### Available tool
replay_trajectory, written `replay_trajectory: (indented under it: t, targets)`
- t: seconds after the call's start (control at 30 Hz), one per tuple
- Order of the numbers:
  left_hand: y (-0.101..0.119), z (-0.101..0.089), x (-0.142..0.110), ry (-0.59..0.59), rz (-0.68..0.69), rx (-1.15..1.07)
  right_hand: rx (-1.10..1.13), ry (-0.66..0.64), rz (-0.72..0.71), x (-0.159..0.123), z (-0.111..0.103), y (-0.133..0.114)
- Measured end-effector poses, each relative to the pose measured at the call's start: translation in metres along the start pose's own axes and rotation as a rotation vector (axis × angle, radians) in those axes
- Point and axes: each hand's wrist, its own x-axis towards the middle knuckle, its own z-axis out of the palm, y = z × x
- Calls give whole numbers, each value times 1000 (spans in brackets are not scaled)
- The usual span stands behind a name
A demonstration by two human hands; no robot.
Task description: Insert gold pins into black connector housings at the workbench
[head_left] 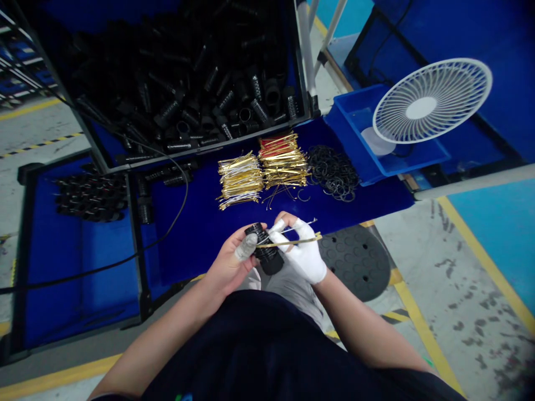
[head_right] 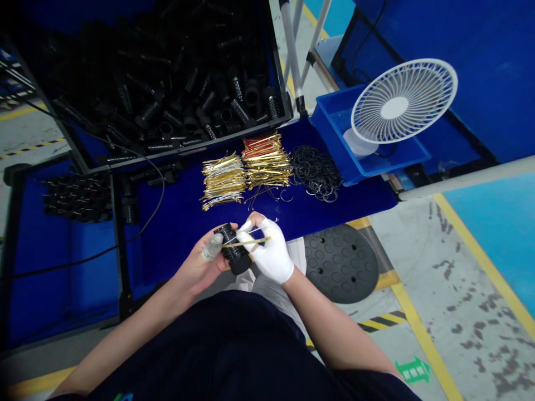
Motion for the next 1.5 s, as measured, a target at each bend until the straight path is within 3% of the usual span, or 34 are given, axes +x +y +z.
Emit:
replay_trajectory:
  t: [0.1,0.2,0.27,0.4,0.5,0.6,0.7,0.8,0.83,0.9,0.97,1.03,1.1,1.27,1.5]
  targets:
    - [2,0,6,-45,-30,21,-215,10,-57,0,1,-1]
    - [4,-1,11,0,2,89,-411,-151,-168,0,-4,-4]
    - [6,-1,12,20,43,146,-409,-187,-159,1,-9,-2]
    - [5,2,11,33,67,167,-340,-88,-9,2,-14,11]
    - [-2,-2,13,70,90,263,-356,-81,28,-2,-10,18]
    - [-7,-10,17,12,116,393,-286,-58,41,-5,-9,20]
    - [-8,-18,24,-41,75,414,-247,-193,-142,-6,-15,24]
    - [-7,-26,36,0,89,420,-263,-368,-322,-5,-20,35]
    - [-6,-29,42,12,136,476,-230,-336,-290,-5,-19,39]
    - [-4,-37,54,21,291,685,-28,-115,-112,-2,-16,44]
    - [-4,-46,66,1,431,943,309,151,68,3,-10,42]
    - [-5,-55,74,-4,502,1123,627,306,165,8,-3,35]
    - [-8,-62,79,17,522,1198,814,331,203,12,4,30]
    - [-13,-64,81,58,517,1283,982,321,224,13,20,41]
    - [-14,-64,86,91,494,1218,882,210,161,19,36,56]
